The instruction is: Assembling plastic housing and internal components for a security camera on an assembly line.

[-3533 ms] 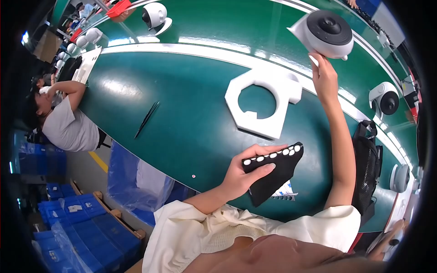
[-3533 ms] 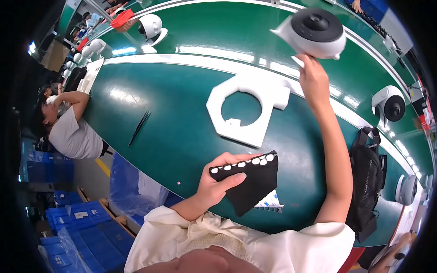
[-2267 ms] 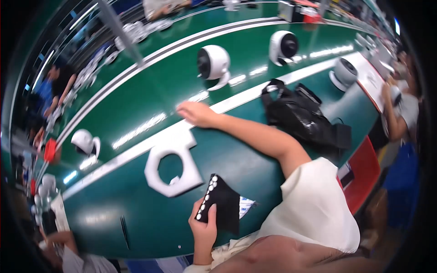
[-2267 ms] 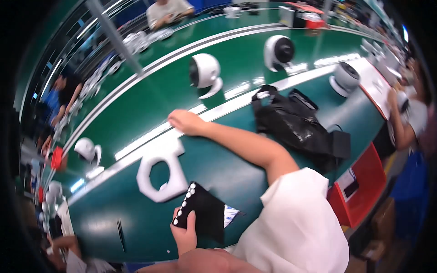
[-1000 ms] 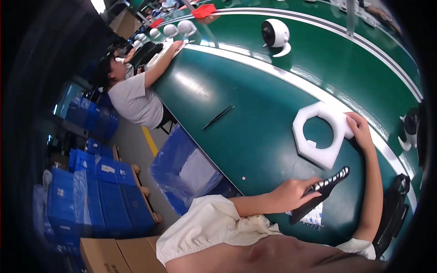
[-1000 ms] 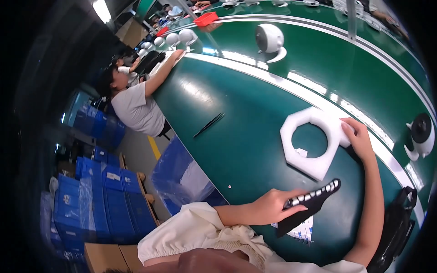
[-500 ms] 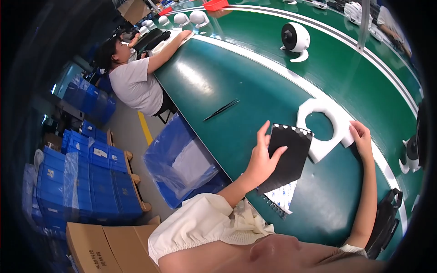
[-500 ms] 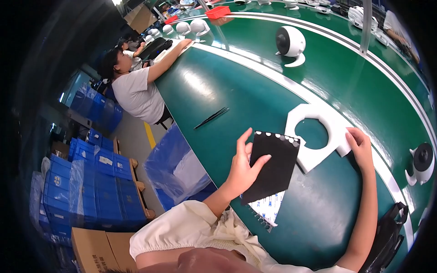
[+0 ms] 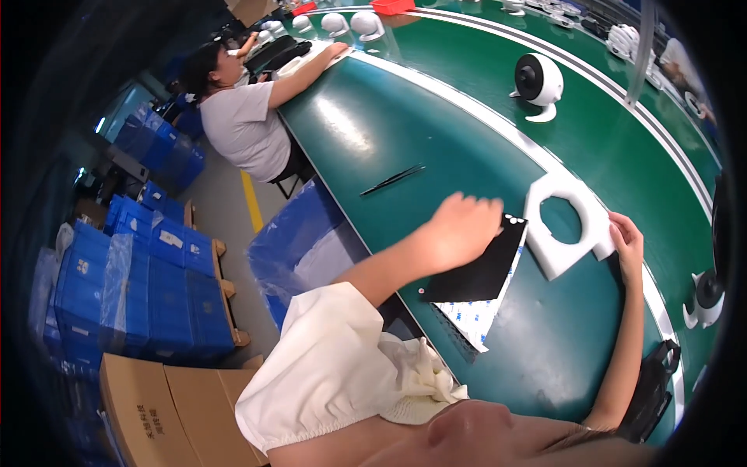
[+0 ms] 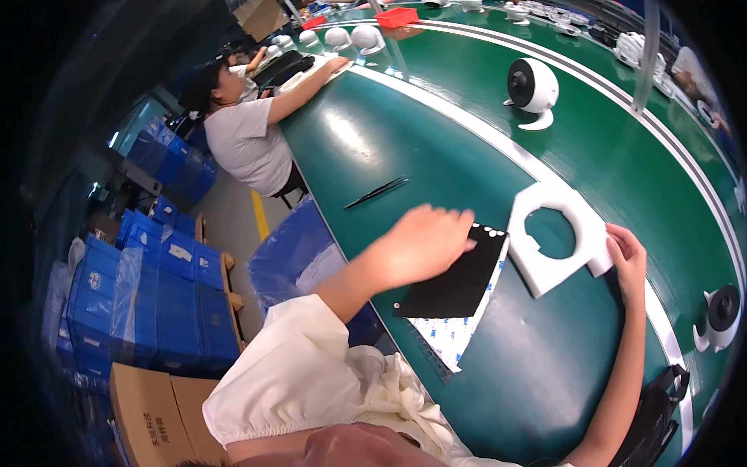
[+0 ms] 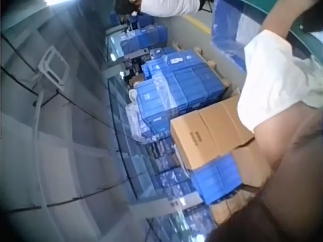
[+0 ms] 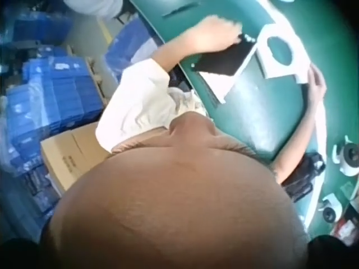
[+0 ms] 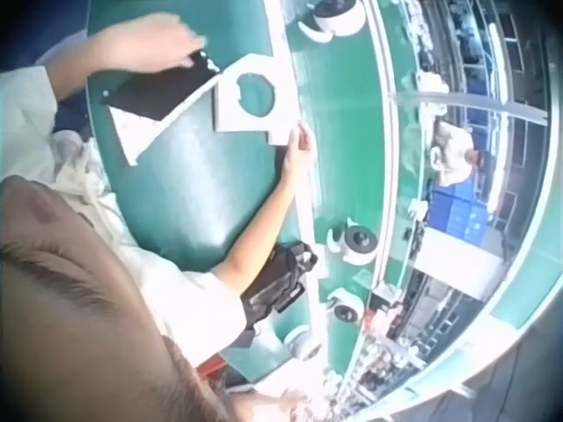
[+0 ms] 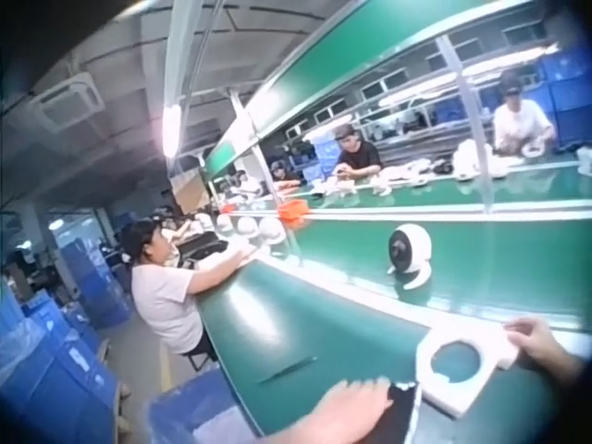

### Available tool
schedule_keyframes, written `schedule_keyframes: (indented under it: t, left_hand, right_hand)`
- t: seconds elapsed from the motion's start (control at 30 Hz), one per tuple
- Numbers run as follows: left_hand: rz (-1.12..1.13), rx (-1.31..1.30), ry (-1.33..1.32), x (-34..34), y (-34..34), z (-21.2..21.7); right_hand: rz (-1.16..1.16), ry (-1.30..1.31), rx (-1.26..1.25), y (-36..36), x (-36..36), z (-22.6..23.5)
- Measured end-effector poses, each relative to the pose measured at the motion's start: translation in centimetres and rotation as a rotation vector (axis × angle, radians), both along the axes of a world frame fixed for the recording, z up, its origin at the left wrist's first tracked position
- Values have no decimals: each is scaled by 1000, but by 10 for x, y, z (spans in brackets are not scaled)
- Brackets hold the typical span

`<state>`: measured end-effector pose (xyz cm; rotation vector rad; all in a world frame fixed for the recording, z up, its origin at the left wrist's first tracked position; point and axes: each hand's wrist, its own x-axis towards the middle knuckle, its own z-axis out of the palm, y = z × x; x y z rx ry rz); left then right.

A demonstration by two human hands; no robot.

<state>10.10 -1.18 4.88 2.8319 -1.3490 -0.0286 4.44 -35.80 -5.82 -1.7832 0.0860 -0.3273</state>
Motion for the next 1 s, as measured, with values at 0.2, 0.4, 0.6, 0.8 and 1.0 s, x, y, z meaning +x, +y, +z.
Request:
schedule_keyframes:
  t: [0.2, 0.4, 0.6, 0.8, 1.0]
  left_hand:
    - [-551, -1393, 552, -52, -30, 89]
    - [-1278, -1635, 846, -66, -17, 84]
    - [-1311, -1374, 1400, -43, 5, 67]
    - [-1312, -1454, 1400, -46, 14, 53]
    - [-1305, -1487, 1367, -43, 19, 39]
  right_hand:
    - [15, -234, 24, -23, 0, -40]
    - [-61, 83, -43, 13, 3, 12]
    - [-89, 110, -8, 3, 8, 1]
    - [-122, 106, -70, 4, 10, 4]
    - [-139, 93, -108, 0, 9, -2]
